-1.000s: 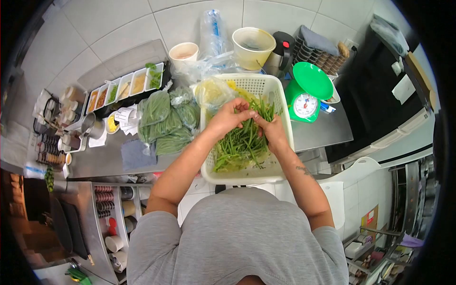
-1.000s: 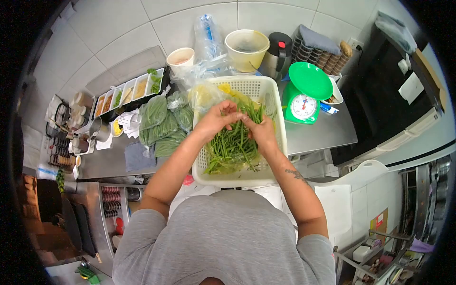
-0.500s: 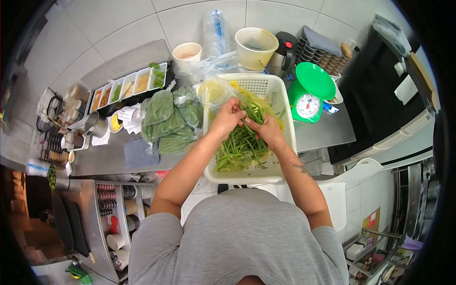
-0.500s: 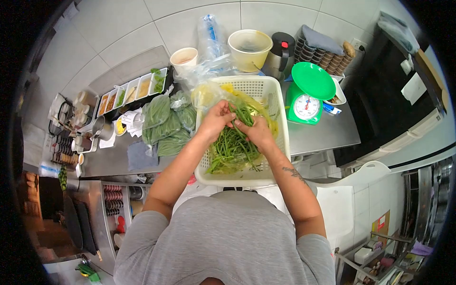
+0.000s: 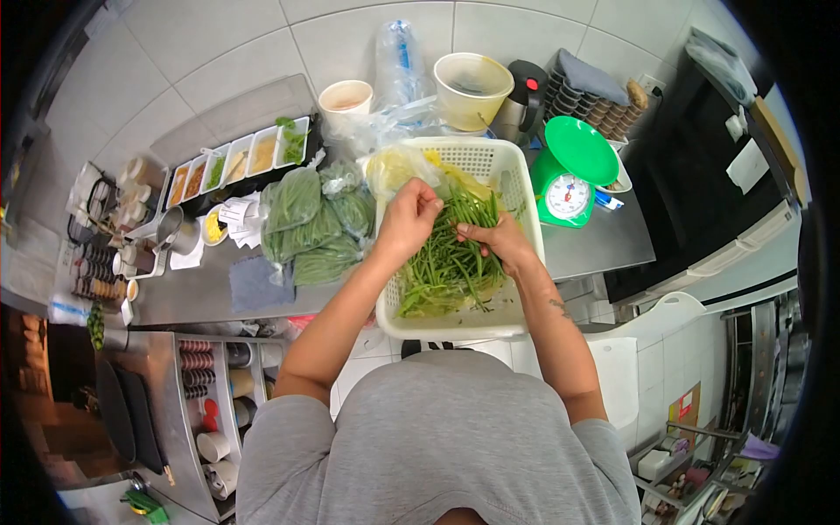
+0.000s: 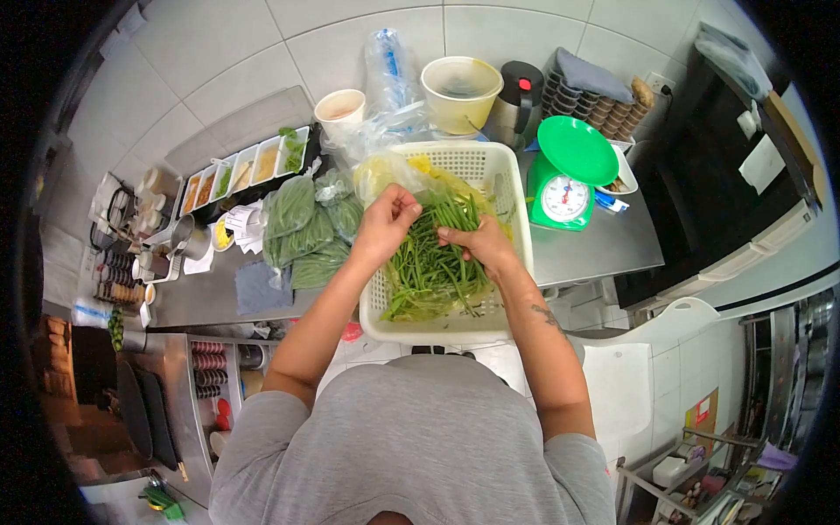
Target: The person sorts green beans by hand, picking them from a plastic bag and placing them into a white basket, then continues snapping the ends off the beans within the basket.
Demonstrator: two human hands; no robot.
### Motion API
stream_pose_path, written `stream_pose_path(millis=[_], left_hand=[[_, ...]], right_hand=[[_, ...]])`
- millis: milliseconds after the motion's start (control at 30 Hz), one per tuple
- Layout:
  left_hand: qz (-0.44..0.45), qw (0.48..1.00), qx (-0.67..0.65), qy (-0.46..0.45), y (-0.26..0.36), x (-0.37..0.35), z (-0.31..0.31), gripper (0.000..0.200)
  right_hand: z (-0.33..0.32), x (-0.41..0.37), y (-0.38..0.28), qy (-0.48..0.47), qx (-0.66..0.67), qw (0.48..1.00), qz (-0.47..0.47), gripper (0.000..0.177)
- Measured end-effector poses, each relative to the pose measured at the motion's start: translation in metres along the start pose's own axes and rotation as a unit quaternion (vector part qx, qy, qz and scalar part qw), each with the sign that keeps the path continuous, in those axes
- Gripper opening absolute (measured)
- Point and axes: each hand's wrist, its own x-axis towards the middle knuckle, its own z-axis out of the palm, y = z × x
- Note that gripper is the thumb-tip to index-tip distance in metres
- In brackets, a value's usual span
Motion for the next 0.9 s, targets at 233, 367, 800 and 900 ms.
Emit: stream_pose_path(millis=[233, 367, 800, 900], left_hand=[[0.206, 0.972, 0.109, -0.017, 0.001, -0.012, 0.010, 0.005], [0.188, 0.978, 0.088, 0.023, 0.003, -0.009, 0.001, 0.006], [0.230, 0.966, 0.112, 0.028, 0.004, -0.007, 0.004, 0.012], [0.203, 0.975, 0.088, 0.038, 0.007, -0.009, 0.003, 0.012]], right_hand=[[0.000, 0.000, 0.001, -0.015, -0.012, 1.000, -0.010, 0.021], [0.003, -0.002, 0.000, -0.009, 0.021, 0.999, -0.026, 0.021], [0.003, -0.001, -0.002, -0.034, -0.006, 0.999, -0.001, 0.021], [0.002, -0.004, -0.006, -0.045, -0.017, 0.999, -0.004, 0.019]])
